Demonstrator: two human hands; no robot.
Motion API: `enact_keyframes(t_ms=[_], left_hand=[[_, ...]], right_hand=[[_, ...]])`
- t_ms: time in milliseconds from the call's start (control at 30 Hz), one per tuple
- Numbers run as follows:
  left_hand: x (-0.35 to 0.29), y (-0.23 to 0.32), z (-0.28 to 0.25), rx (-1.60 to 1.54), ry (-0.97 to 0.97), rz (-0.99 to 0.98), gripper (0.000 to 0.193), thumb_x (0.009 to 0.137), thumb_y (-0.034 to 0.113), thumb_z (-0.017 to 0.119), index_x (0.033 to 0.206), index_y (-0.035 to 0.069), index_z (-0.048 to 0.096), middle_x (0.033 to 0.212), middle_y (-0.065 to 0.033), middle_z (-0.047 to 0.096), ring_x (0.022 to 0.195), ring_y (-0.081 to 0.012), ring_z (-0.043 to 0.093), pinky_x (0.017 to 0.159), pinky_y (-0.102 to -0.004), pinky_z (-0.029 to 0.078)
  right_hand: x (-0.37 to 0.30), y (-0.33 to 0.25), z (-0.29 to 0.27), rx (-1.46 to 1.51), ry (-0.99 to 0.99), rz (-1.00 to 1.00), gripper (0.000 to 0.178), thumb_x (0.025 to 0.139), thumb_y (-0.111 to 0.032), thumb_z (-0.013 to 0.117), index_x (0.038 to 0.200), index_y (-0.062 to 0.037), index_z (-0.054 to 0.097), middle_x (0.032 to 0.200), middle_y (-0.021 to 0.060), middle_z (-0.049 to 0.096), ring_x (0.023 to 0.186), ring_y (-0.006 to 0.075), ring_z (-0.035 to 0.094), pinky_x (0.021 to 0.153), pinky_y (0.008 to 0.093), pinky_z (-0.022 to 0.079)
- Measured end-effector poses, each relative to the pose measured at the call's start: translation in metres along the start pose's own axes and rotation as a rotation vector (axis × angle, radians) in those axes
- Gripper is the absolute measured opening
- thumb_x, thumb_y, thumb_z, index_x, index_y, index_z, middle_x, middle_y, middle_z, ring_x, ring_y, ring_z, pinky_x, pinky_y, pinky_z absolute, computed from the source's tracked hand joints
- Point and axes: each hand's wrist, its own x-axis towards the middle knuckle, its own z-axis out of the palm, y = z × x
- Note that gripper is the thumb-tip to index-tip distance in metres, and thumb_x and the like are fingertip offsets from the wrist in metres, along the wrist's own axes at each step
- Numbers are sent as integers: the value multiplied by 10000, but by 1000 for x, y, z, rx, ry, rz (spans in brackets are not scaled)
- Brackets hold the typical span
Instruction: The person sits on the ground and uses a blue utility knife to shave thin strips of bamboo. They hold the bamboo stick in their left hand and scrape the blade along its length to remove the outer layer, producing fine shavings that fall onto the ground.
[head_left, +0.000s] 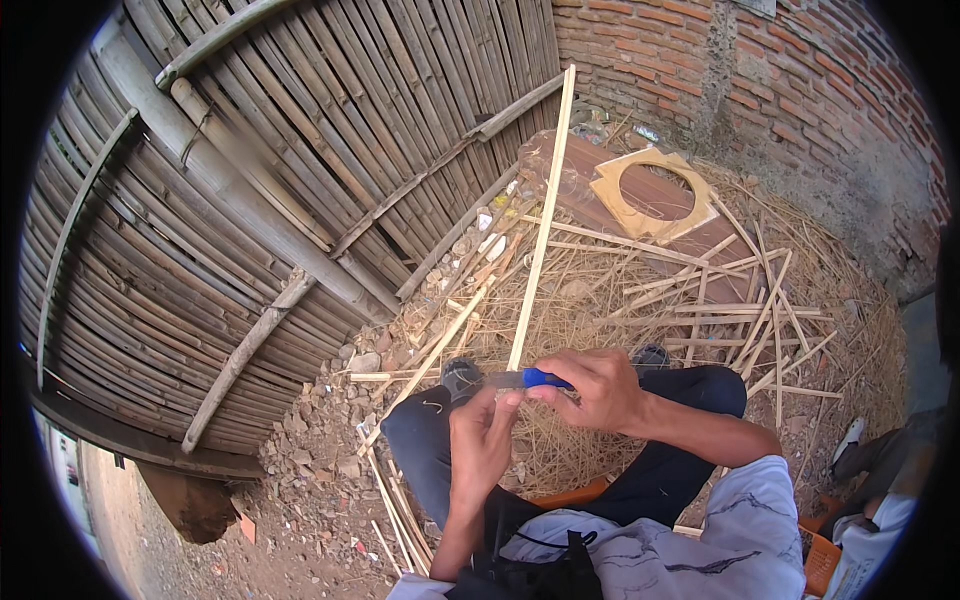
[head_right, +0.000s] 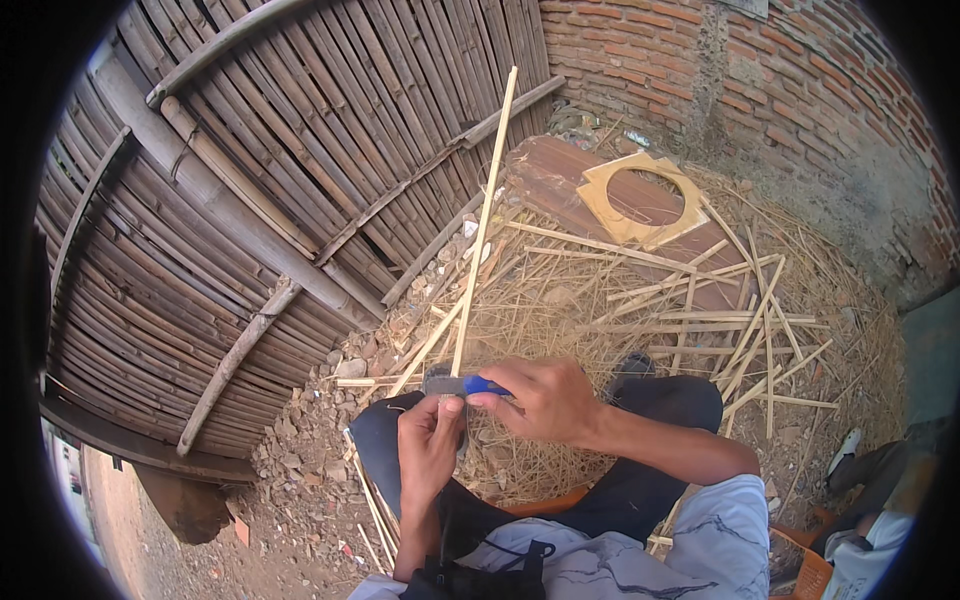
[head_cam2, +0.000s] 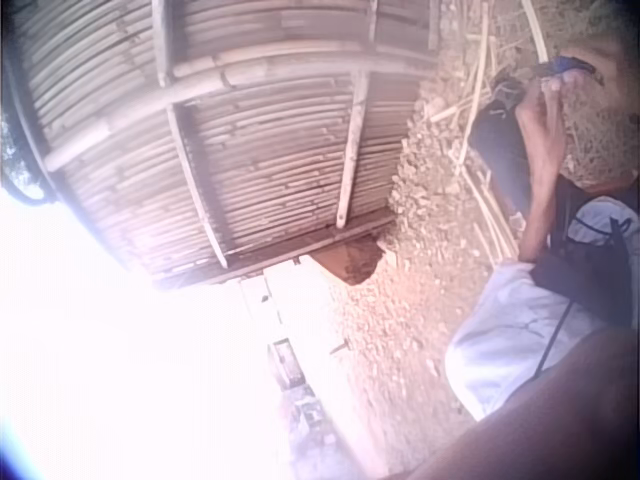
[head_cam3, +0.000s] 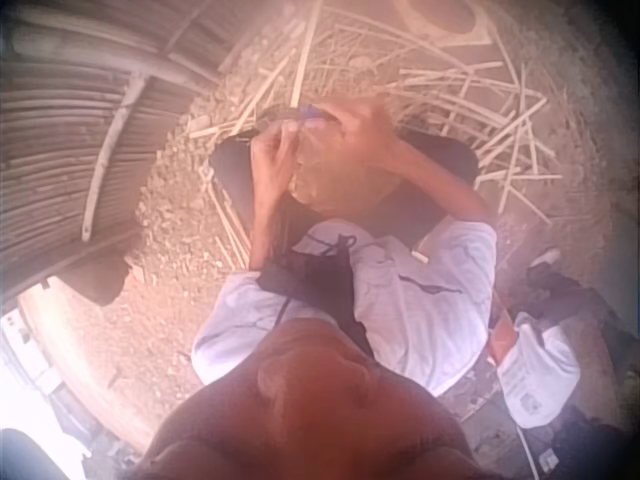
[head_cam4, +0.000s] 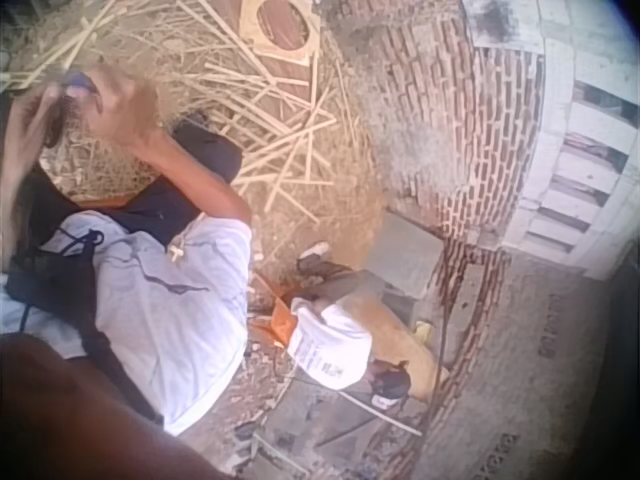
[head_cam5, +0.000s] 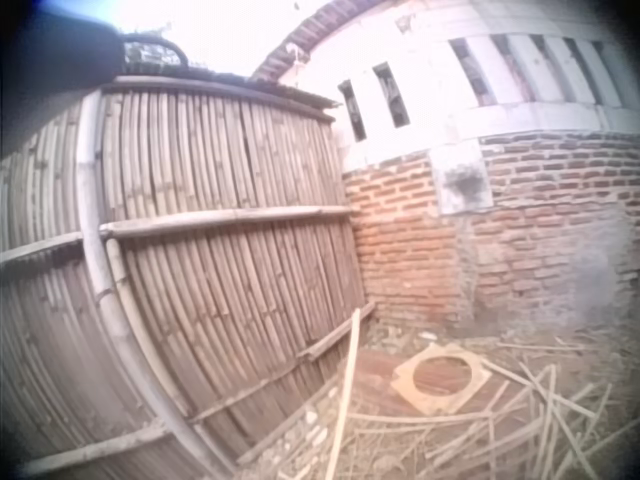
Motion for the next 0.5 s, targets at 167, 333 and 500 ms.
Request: enact_keyframes(t_ms=[167,333,500], left_hand=[[-5,10,4,30,14,-24,354,1167,277,589,1218,-14,784,690,95,442,632,-19,354,554,-239,265],[-11,7,0,68,-6,-72,344,1156,271,611,1231,-11,793,686,88,439,645,-24,365,557,-255,277],[-48,-6,-17,115,-139,-32,281,1109,249,694,1211,16,813,661,15,506,648,-48,420,549,-297,343]], right_hand=[[15,11,-20,-77,31,34,289,961,-340,823,1068,-79,764,854,77,771,651,262,752,550,371,567],[20,30,-28,-141,141,78,305,982,-347,811,1079,-62,760,873,108,782,645,257,749,558,366,559],[49,109,-84,-244,262,490,355,1072,-368,700,1115,-30,798,731,121,725,596,219,667,580,382,498]])
